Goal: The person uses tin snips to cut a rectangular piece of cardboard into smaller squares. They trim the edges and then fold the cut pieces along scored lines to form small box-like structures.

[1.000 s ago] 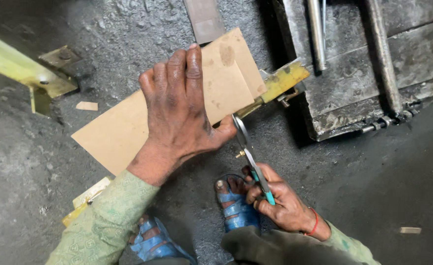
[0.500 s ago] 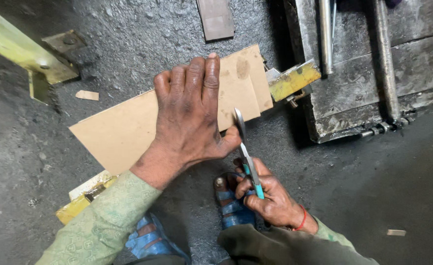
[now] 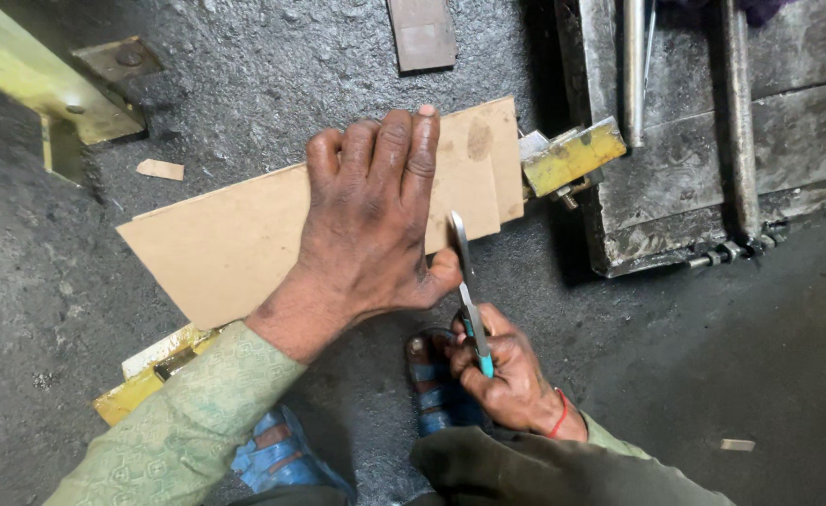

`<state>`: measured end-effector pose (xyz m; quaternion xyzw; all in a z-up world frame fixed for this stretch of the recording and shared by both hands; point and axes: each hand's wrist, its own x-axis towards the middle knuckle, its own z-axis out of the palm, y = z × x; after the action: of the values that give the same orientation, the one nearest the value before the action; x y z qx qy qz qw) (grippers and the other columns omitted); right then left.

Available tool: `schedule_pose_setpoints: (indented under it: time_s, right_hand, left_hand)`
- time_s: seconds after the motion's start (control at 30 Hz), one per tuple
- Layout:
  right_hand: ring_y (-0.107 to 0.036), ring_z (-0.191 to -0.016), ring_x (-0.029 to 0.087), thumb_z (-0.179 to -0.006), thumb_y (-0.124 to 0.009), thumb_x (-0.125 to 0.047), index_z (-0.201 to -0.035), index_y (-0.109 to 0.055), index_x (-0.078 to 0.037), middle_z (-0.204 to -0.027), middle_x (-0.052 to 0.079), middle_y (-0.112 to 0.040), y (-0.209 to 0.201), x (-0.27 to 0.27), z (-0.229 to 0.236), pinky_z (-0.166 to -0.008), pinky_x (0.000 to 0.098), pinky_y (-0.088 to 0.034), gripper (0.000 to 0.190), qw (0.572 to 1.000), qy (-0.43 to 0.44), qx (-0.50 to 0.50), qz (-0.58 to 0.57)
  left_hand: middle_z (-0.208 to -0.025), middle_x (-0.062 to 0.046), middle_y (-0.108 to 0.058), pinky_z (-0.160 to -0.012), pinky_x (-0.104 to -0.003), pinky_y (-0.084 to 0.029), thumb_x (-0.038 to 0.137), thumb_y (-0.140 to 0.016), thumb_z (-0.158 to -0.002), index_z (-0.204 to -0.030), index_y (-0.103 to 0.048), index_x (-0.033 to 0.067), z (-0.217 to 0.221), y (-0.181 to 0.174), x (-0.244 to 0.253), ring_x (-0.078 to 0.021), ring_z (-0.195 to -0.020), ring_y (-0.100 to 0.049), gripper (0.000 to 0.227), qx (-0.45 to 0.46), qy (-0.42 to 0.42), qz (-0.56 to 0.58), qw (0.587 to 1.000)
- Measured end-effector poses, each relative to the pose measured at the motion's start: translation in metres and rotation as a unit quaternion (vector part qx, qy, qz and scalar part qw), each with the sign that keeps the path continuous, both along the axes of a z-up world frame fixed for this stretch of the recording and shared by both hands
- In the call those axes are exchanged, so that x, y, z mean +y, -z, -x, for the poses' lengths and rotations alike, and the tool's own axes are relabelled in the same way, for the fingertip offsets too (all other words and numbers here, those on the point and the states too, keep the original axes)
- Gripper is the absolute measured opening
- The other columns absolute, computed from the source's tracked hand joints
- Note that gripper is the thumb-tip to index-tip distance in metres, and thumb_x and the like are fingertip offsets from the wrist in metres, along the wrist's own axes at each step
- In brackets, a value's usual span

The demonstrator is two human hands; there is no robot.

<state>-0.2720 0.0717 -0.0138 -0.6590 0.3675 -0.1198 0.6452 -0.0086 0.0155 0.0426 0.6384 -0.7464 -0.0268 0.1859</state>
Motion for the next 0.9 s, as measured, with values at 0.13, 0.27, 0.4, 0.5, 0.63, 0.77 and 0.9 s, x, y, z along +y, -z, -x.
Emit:
schedule_pose_setpoints:
  time_s: [0.13, 0.27, 0.4, 0.5, 0.63, 0.77, 0.9]
  right_hand:
    - [-0.067, -0.089, 0.021, -0.070, -0.067, 0.005, -0.076, -0.071, -0.004, -0.095, 0.007, -0.063, 0.008, 0.001, -0.002, -0.078, 0.0338, -0.056, 0.011, 0.999, 0.026, 0.017, 0.006]
    - [-0.068, -0.085, 0.022, -0.070, -0.067, 0.004, -0.074, -0.070, -0.004, -0.094, 0.007, -0.063, 0.012, 0.002, -0.001, -0.076, 0.0342, -0.057, 0.010, 0.999, 0.022, 0.030, 0.004]
    - [-0.070, -0.090, 0.022, -0.074, -0.065, 0.005, -0.077, -0.069, -0.004, -0.096, 0.007, -0.062, 0.008, 0.005, -0.002, -0.084, 0.0358, -0.059, 0.010, 0.999, 0.041, -0.001, -0.034]
    - [-0.066, -0.100, 0.025, -0.072, -0.065, 0.006, -0.077, -0.068, -0.005, -0.102, 0.008, -0.064, 0.002, 0.009, -0.002, -0.088, 0.0394, -0.053, 0.012, 0.998, 0.022, -0.053, -0.011]
    - [-0.064, -0.101, 0.024, -0.071, -0.066, 0.005, -0.076, -0.067, -0.005, -0.099, 0.008, -0.063, 0.001, 0.010, -0.001, -0.090, 0.0399, -0.053, 0.012, 0.999, 0.024, -0.037, -0.031]
    - [-0.068, -0.095, 0.023, -0.071, -0.067, 0.003, -0.076, -0.068, -0.006, -0.099, 0.006, -0.068, 0.004, 0.011, 0.002, -0.083, 0.0367, -0.055, 0.010, 1.000, 0.018, -0.021, 0.012]
    - [-0.070, -0.090, 0.022, -0.071, -0.064, 0.005, -0.075, -0.068, -0.005, -0.095, 0.006, -0.068, 0.006, 0.014, 0.001, -0.080, 0.0357, -0.056, 0.012, 0.999, 0.040, -0.010, -0.015]
  left_hand:
    - [-0.127, -0.022, -0.049, -0.095, -0.052, -0.035, 0.058, -0.055, -0.077, -0.144, -0.045, -0.0134, -0.002, 0.002, -0.002, -0.0338, -0.112, -0.047, 0.099, 0.004, 0.009, -0.001, 1.000]
    - [-0.126, -0.023, -0.049, -0.096, -0.052, -0.036, 0.056, -0.061, -0.073, -0.143, -0.044, -0.0140, -0.006, -0.001, -0.004, -0.0340, -0.110, -0.048, 0.101, -0.006, 0.020, -0.015, 1.000]
    - [-0.130, -0.026, -0.048, -0.098, -0.049, -0.039, 0.052, -0.075, -0.057, -0.146, -0.039, -0.0160, -0.017, -0.010, -0.004, -0.0363, -0.113, -0.049, 0.117, 0.015, 0.070, -0.053, 0.996]
    - [-0.124, -0.026, -0.048, -0.090, -0.049, -0.039, 0.043, -0.082, -0.057, -0.146, -0.036, -0.0184, -0.016, -0.017, 0.001, -0.0360, -0.103, -0.048, 0.117, 0.006, 0.086, -0.122, 0.989]
    - [-0.128, -0.025, -0.049, -0.093, -0.048, -0.041, 0.039, -0.082, -0.052, -0.146, -0.036, -0.0158, -0.005, -0.024, 0.005, -0.0359, -0.105, -0.050, 0.118, 0.018, 0.087, -0.111, 0.990]
    - [-0.127, -0.026, -0.049, -0.094, -0.049, -0.040, 0.037, -0.081, -0.053, -0.145, -0.037, -0.0153, -0.002, -0.029, 0.006, -0.0373, -0.106, -0.050, 0.115, 0.031, 0.086, -0.087, 0.992]
    - [-0.127, -0.025, -0.049, -0.095, -0.050, -0.040, 0.040, -0.081, -0.051, -0.144, -0.038, -0.0138, -0.002, -0.031, 0.007, -0.0378, -0.109, -0.051, 0.116, 0.075, 0.083, -0.076, 0.991]
